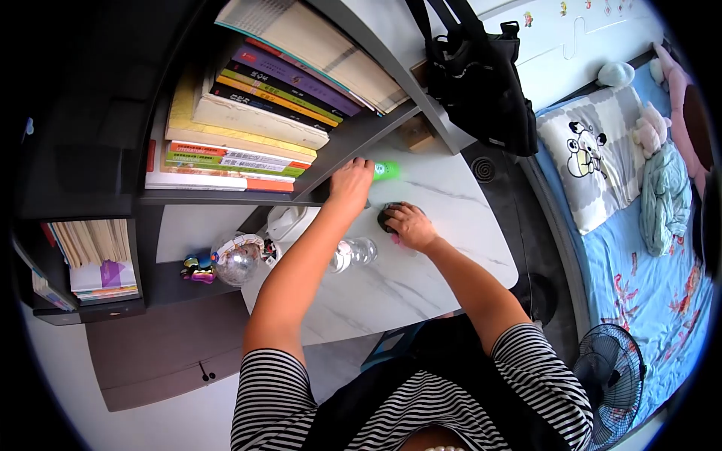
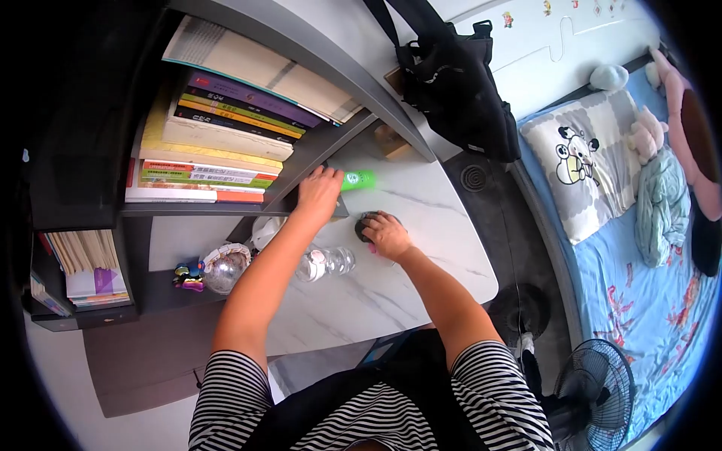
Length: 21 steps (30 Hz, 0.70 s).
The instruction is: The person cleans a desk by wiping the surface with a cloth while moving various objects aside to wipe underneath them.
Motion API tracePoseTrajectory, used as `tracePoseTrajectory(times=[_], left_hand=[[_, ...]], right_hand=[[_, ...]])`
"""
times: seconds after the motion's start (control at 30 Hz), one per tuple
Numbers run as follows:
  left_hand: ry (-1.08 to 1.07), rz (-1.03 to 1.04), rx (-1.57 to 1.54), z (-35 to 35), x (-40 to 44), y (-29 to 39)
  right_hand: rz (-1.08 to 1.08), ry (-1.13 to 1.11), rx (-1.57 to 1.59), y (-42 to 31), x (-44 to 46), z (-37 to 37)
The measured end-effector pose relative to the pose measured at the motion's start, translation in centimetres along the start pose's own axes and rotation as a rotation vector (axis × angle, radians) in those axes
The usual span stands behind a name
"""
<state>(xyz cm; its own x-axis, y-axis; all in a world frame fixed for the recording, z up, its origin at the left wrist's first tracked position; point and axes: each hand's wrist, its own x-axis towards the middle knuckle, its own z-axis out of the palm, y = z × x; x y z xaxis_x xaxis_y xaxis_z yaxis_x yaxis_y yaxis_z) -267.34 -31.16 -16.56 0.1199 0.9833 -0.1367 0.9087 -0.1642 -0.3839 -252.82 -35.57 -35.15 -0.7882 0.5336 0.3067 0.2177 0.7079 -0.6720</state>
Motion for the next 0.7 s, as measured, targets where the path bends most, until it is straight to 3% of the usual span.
tracePoseTrajectory(times=[0.23,0.7], left_hand=[[-0.132,-0.082,0.044,2.0,5.5,0.2],[-0.023,-0.050,0.012,2.3,7.9,-0.4]], right_hand=[[0.005,-0.002,-0.002,0.1,-0.2,0.2],[0.010,-0.039,-0.022,-0.2,-0.3,-0.2]])
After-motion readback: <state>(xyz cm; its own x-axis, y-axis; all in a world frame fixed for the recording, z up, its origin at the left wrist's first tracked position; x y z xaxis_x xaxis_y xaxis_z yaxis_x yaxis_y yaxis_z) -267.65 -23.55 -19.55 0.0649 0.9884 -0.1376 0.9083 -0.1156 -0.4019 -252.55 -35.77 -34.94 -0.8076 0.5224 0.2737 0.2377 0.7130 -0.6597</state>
